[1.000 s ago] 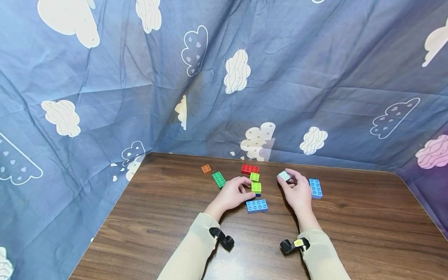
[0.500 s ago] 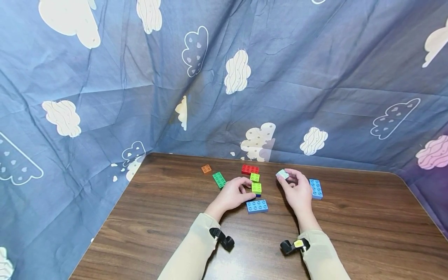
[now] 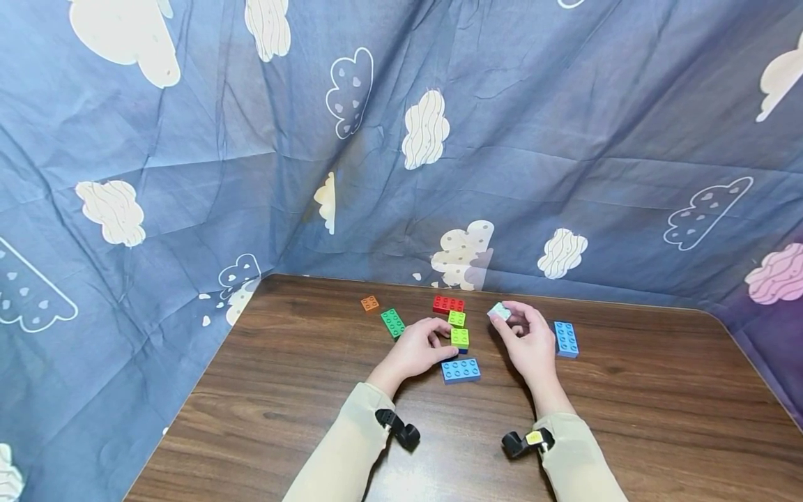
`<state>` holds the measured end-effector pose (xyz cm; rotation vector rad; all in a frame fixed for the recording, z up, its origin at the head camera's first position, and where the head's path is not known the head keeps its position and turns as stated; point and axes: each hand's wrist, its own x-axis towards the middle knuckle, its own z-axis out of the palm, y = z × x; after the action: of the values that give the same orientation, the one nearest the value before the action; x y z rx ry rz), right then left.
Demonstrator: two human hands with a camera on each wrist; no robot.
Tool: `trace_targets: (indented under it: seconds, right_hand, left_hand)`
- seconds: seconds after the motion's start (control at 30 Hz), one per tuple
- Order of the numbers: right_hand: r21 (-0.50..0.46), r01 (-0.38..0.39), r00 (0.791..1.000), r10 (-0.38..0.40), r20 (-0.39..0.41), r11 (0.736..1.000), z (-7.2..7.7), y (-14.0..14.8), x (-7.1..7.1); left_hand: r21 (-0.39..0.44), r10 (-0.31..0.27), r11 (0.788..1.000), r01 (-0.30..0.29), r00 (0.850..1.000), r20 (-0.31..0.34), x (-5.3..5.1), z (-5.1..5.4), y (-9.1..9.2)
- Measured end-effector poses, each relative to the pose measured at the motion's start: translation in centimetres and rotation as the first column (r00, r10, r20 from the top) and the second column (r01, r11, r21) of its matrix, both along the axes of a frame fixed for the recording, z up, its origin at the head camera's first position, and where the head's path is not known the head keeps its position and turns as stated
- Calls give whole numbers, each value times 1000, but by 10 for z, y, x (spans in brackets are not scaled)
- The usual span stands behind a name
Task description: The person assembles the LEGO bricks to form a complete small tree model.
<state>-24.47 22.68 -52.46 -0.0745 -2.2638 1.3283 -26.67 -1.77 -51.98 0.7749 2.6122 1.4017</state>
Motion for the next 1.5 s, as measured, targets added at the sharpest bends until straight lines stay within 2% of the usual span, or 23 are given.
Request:
trace_targets:
  seconds: [0.17,0.37,0.7,0.93,1.2,1.37,1.5]
  right_hand:
    - [3,-76,997,76,-24,997,-1,-2,0]
    - [1,-189,982,189,-32,982,-1,-4,3]
    - [64,-342,937,346,-50,937,-2,-6,4]
    - [70,-386,917,391,-82,920,-4,-12,5]
    - [85,-424,902,429,-56,902,-4,-15,5]
    - [105,-450,883,459,-97,887,-4,-18,5]
    - [122,-455,877,468,-112,882,-5,-19,4]
  left_hand:
    - [1,0,1000,0,1000,0,0,0,0]
    - [-2,-1,1000,1,1000,-5,-1,-1,0]
    - [-17,-6,1000,6,1000,-6,-2,-2,0]
    - [-19,-6,1000,6,1000,-7,-2,-2,-1]
    - [-15,-5,1000,4,1000,-3,-2,-2,-1]
    - [-21,-5,1000,4,1000,-6,-2,-2,-2]
    - [-24,-7,1000,7,1000,-10,-2,-2,-2]
